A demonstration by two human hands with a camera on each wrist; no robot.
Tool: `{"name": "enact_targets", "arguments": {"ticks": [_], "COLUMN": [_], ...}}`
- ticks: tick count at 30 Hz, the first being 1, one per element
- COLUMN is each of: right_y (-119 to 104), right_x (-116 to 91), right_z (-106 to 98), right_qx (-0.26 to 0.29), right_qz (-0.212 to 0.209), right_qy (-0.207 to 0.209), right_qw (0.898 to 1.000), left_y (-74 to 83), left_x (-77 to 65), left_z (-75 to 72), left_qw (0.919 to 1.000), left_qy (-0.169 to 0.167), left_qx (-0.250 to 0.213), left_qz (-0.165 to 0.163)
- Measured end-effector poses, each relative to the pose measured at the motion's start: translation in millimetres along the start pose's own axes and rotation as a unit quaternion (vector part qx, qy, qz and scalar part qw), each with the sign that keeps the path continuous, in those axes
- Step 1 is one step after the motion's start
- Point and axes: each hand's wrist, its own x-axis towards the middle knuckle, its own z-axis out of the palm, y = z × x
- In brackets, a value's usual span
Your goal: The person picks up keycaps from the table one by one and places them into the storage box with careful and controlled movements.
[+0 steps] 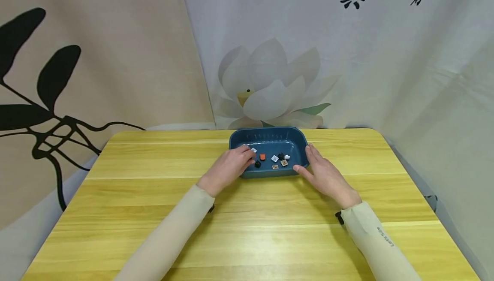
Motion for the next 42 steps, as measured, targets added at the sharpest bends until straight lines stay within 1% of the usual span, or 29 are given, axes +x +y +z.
{"name": "enact_targets", "arguments": {"ticks": [6, 12, 16, 19, 29, 31, 34, 38, 42], "right_y": [-0.3, 0.0, 0.1, -0.4, -2.5, -3.0, -3.2, -2.1, -0.8], "right_x": [0.6, 0.6, 1.2, 1.4, 1.5, 1.6, 1.6, 1.3, 0.9], "right_z": [0.9, 1.4, 1.9, 2.1, 0.8, 0.5, 0.1, -0.1, -0.9], "right_qx": [0.000, -0.004, -0.007, -0.007, 0.000, -0.001, -0.002, -0.004, -0.002], "right_qz": [0.002, 0.001, -0.001, 0.000, -0.003, -0.001, 0.002, 0.004, 0.007], "right_qy": [0.002, -0.002, 0.002, 0.005, -0.005, -0.006, -0.008, -0.009, -0.009], "right_qw": [1.000, 1.000, 1.000, 1.000, 1.000, 1.000, 1.000, 1.000, 1.000], "left_y": [-2.8, 0.1, 1.2, 0.2, -6.4, -7.4, -9.1, -11.7, -12.9], "left_x": [11.3, 19.7, 22.7, 23.9, 24.9, 24.6, 22.9, 17.3, 6.3], "left_z": [-0.9, -2.6, -1.3, 0.5, 4.1, 3.7, 2.3, 0.0, -3.4], "left_qw": [0.9984, 0.9952, 0.9935, 0.9927, 0.9885, 0.9887, 0.9902, 0.9930, 0.9959], "left_qy": [-0.054, -0.090, -0.105, -0.109, -0.138, -0.138, -0.130, -0.106, -0.074], "left_qx": [0.008, 0.026, 0.029, 0.035, 0.046, 0.042, 0.032, 0.025, 0.027], "left_qz": [-0.014, -0.028, -0.035, -0.037, -0.041, -0.040, -0.040, -0.047, -0.045]}}
